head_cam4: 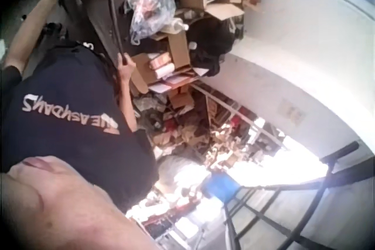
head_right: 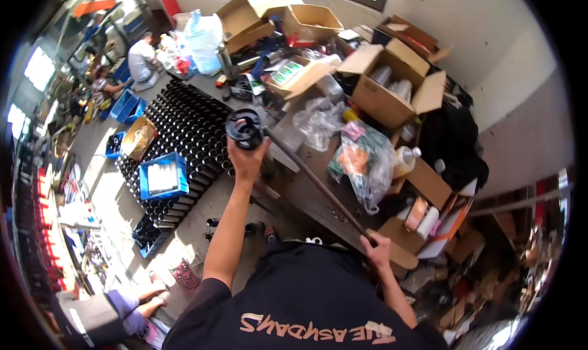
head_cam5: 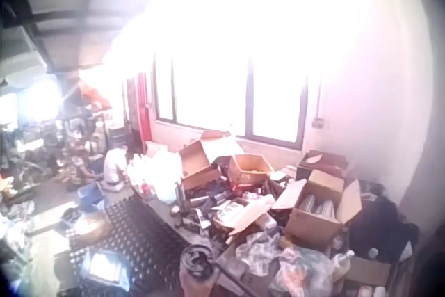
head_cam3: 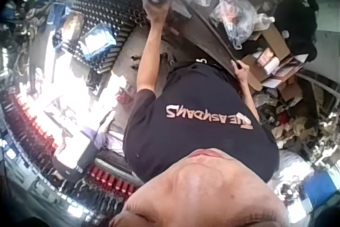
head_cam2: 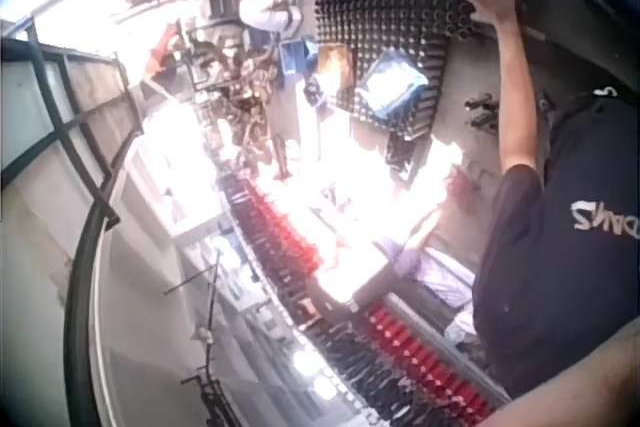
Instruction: The person assembles industrial tube components by inserting a cylindrical filter into a metal tube, attaching a black plastic end cap, and then using a lever-operated press to secure the assembly before placing it in a wire cart.
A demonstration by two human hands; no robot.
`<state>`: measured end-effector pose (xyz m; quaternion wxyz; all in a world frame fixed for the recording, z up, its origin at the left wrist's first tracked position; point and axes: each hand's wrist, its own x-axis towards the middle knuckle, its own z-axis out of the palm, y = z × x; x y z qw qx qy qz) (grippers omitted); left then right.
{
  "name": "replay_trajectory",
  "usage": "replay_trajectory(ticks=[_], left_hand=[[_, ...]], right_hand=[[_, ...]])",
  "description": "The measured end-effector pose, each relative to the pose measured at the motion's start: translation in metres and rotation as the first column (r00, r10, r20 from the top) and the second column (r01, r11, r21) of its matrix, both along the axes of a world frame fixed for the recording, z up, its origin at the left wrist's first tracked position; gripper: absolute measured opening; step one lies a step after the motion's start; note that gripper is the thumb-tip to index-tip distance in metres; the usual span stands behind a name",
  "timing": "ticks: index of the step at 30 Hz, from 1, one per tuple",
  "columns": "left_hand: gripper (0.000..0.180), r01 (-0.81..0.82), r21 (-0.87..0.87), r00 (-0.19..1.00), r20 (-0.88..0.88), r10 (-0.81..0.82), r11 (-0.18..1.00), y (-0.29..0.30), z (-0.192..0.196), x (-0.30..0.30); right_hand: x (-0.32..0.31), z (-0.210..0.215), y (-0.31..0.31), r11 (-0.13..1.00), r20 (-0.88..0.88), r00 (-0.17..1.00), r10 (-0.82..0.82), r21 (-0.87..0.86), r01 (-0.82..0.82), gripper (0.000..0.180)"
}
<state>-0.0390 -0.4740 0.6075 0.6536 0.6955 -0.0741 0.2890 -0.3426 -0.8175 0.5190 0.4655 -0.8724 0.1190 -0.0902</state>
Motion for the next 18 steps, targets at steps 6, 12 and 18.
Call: replay_trajectory(ticks=[6, 12, 18], left_hand=[[0.062, -0.515, 0.150, 0.856, 0.029, 0.517, 0.844, -0.018, -0.001, -0.017], [0.038, 0.149, -0.038, 0.980, -0.130, -0.153, 0.988, 0.013, 0.001, 0.005], [0.066, 0.643, -0.290, 0.644, -0.295, -0.706, 0.708, 0.070, 0.012, 0.031]], right_hand=[[0.020, 0.026, -0.009, 0.994, -0.039, 0.997, 0.060, -0.088, -0.063, 0.038], [0.018, 0.045, -0.004, 0.997, -0.014, 1.000, 0.000, -0.073, -0.001, 0.029], [0.058, 0.059, -0.031, 0.978, 0.054, 0.994, 0.096, -0.192, -0.084, 0.022]])
